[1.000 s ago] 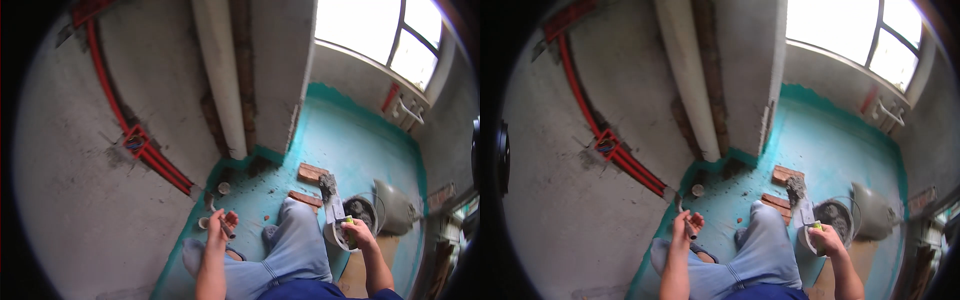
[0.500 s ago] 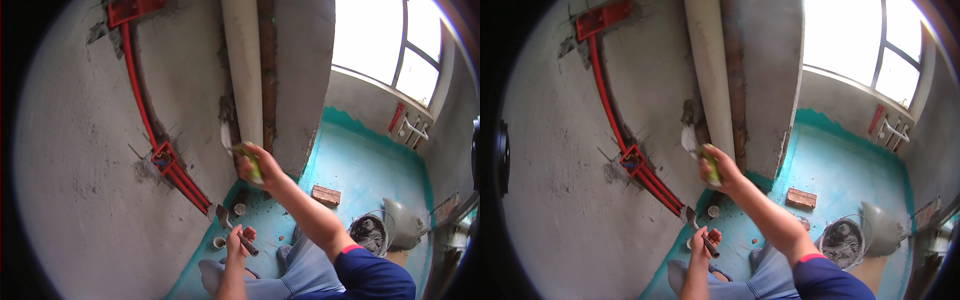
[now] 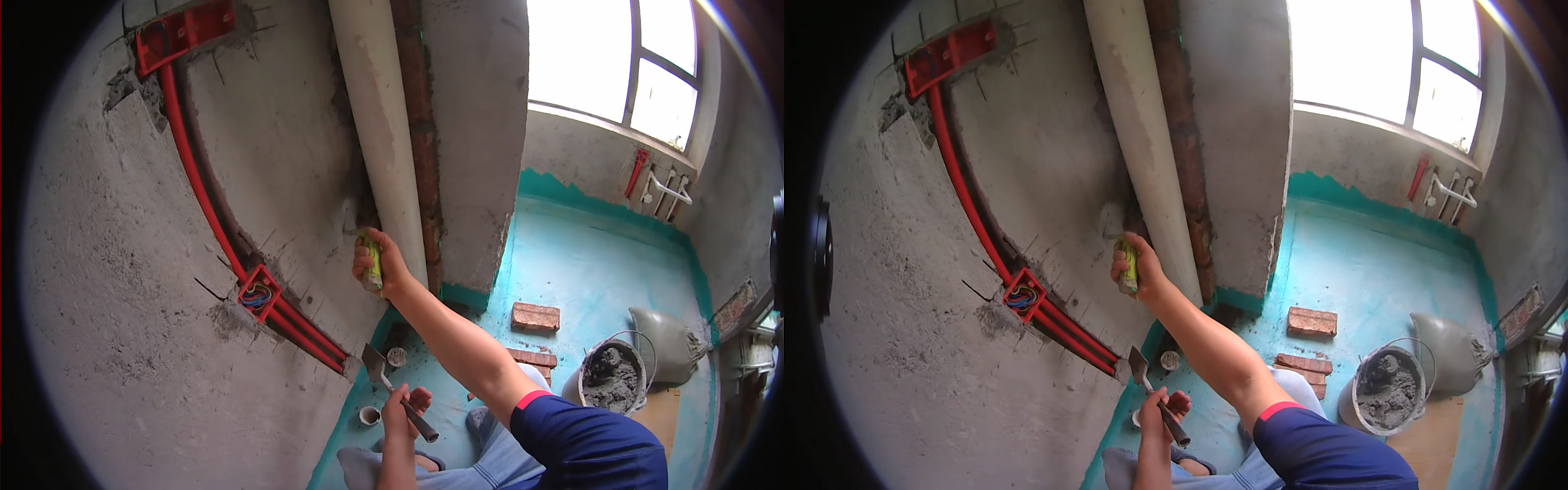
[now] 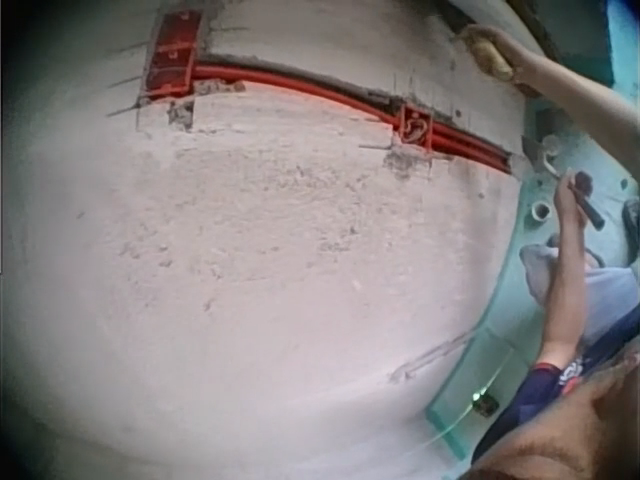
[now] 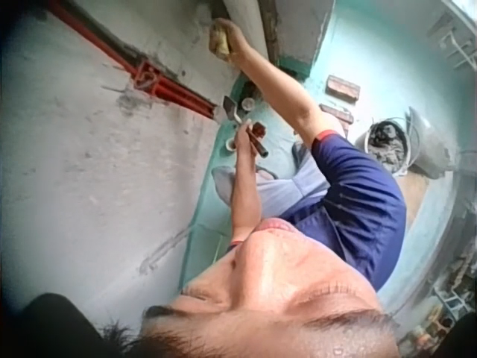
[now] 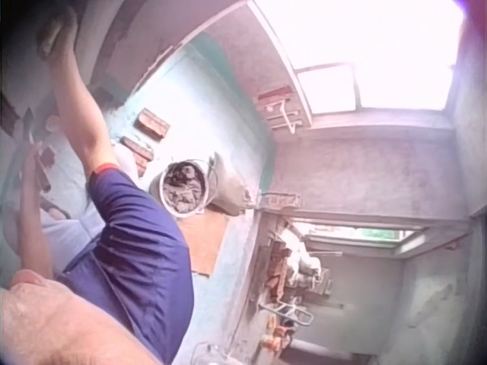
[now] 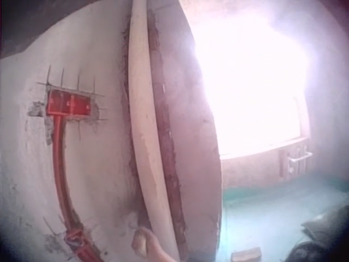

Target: The person applies mortar to bricks using a trowel and places the bricks into a gap in a concrete wall next to a pipe.

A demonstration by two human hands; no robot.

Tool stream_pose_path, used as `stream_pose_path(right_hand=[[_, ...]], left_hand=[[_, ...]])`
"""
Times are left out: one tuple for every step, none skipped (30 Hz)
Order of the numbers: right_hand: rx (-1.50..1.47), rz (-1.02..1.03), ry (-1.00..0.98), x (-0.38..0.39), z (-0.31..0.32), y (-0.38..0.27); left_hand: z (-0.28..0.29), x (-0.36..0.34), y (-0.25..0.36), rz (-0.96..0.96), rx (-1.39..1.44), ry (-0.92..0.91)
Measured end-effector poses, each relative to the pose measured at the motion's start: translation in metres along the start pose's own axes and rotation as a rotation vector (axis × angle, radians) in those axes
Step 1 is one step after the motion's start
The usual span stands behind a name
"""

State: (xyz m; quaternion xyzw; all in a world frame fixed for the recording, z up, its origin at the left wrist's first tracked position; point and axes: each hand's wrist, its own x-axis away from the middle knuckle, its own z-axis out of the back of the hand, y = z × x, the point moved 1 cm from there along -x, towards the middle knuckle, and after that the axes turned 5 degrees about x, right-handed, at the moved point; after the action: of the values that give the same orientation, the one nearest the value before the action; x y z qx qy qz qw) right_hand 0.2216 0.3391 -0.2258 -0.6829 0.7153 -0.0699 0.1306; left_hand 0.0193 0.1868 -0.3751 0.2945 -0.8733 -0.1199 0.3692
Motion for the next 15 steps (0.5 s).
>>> stream_pose_path(right_hand=[[0.0,-0.001,-0.003,0.008,-0.004,0.0],[0.136,0.017,0.014,0.02,-0.004,-0.003],[0.27,0.026,0.024,0.029,-0.007,-0.002],[0.269,0.02,0.019,0.04,-0.009,0.0],[0.623,0.058,0.189,0.055,-0.011,0.0],[0.977,0.095,0.361,0.066,-0.01,-0.002],[0.981,0.089,0.358,0.071,-0.007,-0.005],[1.212,0.103,0.454,0.077,-0.004,-0.007],[1.442,0.116,0.55,0.08,-0.001,-0.01],[1.439,0.112,0.546,0.078,0.009,-0.013],[1.62,0.16,0.585,0.076,0.021,-0.028],[1.796,0.2,0.607,0.074,0.021,-0.034],[1.796,0.084,0.643,0.075,0.022,-0.042],[1.793,0.089,0.647,0.076,0.025,-0.051],[1.921,0.019,0.606,0.073,0.028,-0.057]], left_hand=[[0.001,-0.001,-0.001,0.006,-0.011,-0.007],[-0.001,-0.003,-0.003,0.018,-0.025,-0.016],[-0.002,-0.001,-0.002,0.012,-0.023,-0.015],[-0.003,0.001,-0.001,0.002,-0.034,-0.005],[-0.005,0.002,-0.002,-0.003,-0.044,0.001],[-0.004,0.001,-0.003,-0.005,-0.037,0.0],[0.0,-0.001,-0.004,-0.018,-0.035,-0.005],[0.002,-0.003,-0.004,-0.03,-0.039,-0.006],[0.004,-0.003,-0.004,-0.032,-0.038,-0.001],[0.006,-0.004,-0.005,-0.035,-0.042,0.016],[0.003,-0.007,-0.008,-0.026,-0.055,0.02],[0.003,-0.007,-0.008,-0.028,-0.058,0.022],[0.002,-0.008,-0.008,-0.026,-0.065,0.023],[0.001,-0.009,-0.009,-0.022,-0.072,0.021],[0.001,-0.008,-0.006,-0.031,-0.075,0.02]])
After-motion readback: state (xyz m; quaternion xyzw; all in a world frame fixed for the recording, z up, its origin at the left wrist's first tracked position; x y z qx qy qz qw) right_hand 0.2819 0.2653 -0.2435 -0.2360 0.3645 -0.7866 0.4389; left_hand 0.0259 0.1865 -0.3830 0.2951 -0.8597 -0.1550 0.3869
